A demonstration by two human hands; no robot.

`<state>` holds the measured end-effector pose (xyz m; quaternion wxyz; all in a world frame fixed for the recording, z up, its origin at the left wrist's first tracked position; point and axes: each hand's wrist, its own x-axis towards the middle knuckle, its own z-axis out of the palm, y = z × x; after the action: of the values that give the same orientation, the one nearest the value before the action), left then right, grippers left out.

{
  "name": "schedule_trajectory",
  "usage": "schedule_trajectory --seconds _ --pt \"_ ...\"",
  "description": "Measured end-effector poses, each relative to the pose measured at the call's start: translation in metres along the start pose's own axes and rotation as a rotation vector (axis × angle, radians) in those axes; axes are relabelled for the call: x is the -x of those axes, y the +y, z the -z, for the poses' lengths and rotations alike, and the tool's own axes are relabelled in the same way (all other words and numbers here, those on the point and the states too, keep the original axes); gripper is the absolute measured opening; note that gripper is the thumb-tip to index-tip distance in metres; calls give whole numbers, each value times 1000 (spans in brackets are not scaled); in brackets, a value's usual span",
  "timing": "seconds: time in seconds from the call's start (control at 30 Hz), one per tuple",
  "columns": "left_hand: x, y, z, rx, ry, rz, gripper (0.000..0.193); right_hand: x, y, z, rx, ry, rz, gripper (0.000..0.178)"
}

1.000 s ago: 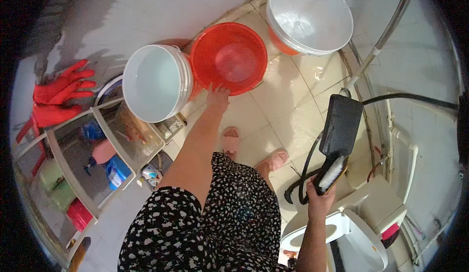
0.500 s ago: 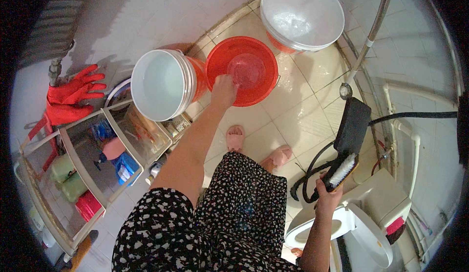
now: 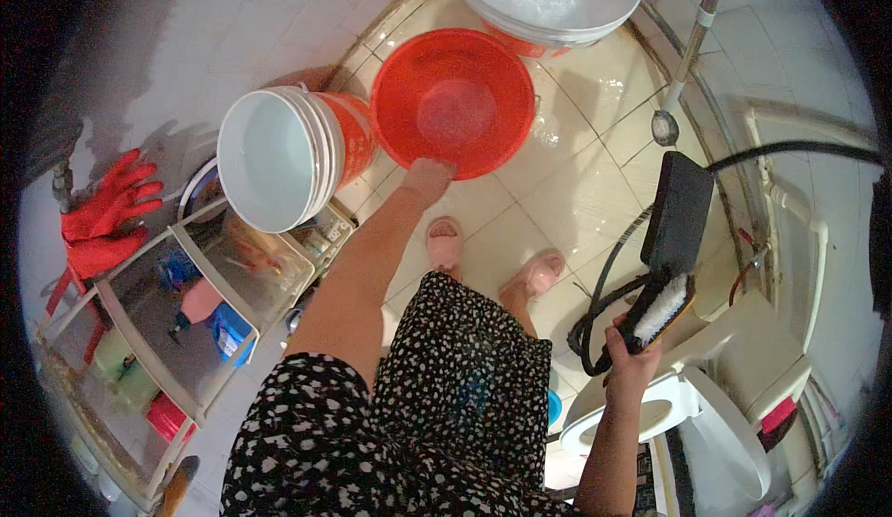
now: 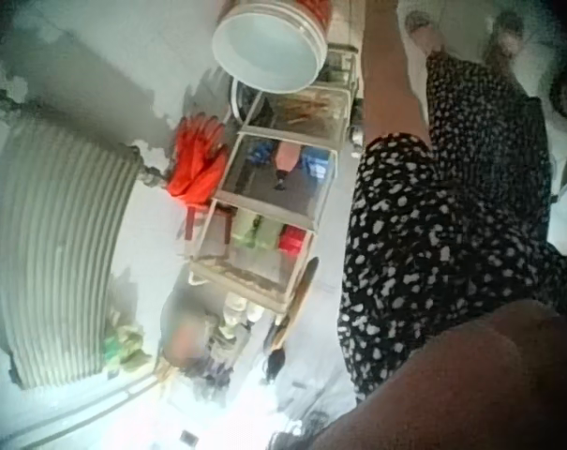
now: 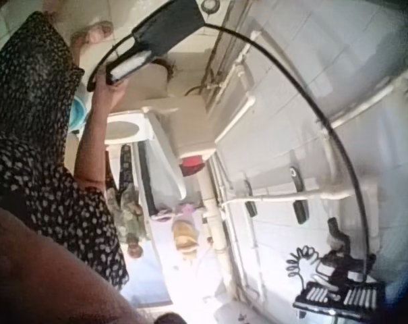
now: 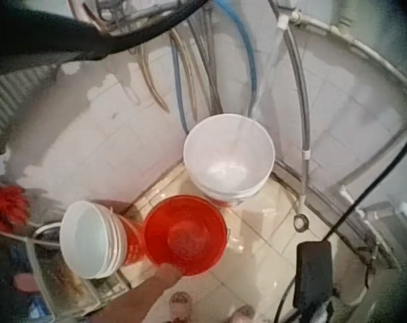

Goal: The person cleans a bathroom by first using a handheld shower head to rinse the floor and toilet area. They then use a long-handled brush to scrub the floor and toilet bowl. The person moves several buckets and basins around the room, pours water from one bucket into the toilet, and handles a small basin with a cartoon face.

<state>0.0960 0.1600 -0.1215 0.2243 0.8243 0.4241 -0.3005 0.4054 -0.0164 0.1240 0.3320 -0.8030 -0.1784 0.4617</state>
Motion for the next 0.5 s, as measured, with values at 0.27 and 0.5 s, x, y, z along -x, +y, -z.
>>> schedule_trajectory --seconds 0.27,0.5 --pt "45 83 114 323 423 -478 20 15 -33 22 -5 62 -54 27" --pt "36 150 151 894 275 -120 30 38 -60 75 15 202 97 23"
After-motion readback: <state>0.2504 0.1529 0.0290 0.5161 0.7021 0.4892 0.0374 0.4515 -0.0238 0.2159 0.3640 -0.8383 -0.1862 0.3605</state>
